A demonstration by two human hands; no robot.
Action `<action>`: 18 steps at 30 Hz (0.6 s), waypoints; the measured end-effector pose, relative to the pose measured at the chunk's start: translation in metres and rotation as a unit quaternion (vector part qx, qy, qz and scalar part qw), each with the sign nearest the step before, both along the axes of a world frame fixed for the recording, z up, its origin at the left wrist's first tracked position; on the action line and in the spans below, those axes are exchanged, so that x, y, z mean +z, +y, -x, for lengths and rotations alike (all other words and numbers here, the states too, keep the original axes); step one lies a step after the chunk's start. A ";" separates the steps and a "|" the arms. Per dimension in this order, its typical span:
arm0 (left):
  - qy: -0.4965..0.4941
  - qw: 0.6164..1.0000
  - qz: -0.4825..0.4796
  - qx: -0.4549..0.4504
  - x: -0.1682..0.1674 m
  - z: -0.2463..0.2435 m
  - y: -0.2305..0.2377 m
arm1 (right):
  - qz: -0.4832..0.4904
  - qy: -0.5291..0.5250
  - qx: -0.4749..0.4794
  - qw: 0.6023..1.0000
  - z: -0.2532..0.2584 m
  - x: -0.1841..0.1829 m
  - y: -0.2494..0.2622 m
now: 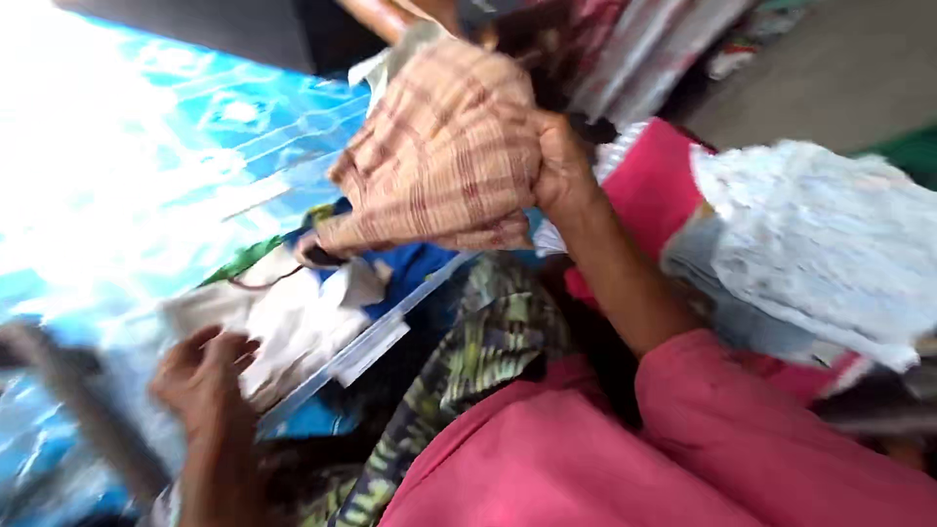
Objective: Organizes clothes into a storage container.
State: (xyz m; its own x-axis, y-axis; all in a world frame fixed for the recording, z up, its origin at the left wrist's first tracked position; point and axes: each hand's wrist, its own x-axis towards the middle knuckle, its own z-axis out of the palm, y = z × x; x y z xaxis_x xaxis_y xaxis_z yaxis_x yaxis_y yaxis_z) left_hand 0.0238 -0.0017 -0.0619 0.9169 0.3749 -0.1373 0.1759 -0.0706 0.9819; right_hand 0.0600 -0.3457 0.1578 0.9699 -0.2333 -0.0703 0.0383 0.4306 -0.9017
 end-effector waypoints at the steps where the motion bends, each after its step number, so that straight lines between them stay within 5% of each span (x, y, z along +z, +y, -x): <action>1: 0.001 1.000 0.004 0.002 -0.004 -0.002 0.003 | 0.009 -0.045 -0.023 0.999 0.008 0.019 -0.025; 5: 0.037 0.999 0.003 0.019 0.009 0.000 -0.002 | 0.031 -0.208 -0.155 0.965 0.059 0.080 -0.132; 8: 0.068 0.998 -0.003 0.008 0.013 -0.002 -0.003 | 0.036 -0.285 -0.385 0.877 0.109 0.090 -0.196; 12: 0.077 0.997 -0.011 -0.007 0.010 -0.005 -0.001 | 0.061 -0.175 -0.586 0.789 0.166 0.023 -0.242; 15: 0.077 0.997 -0.015 -0.011 0.011 -0.004 -0.002 | -0.025 -0.035 -0.625 0.780 0.186 -0.051 -0.261; 18: 0.047 0.999 -0.003 -0.023 0.005 -0.001 -0.002 | -0.026 -0.040 -0.629 0.776 0.187 -0.061 -0.256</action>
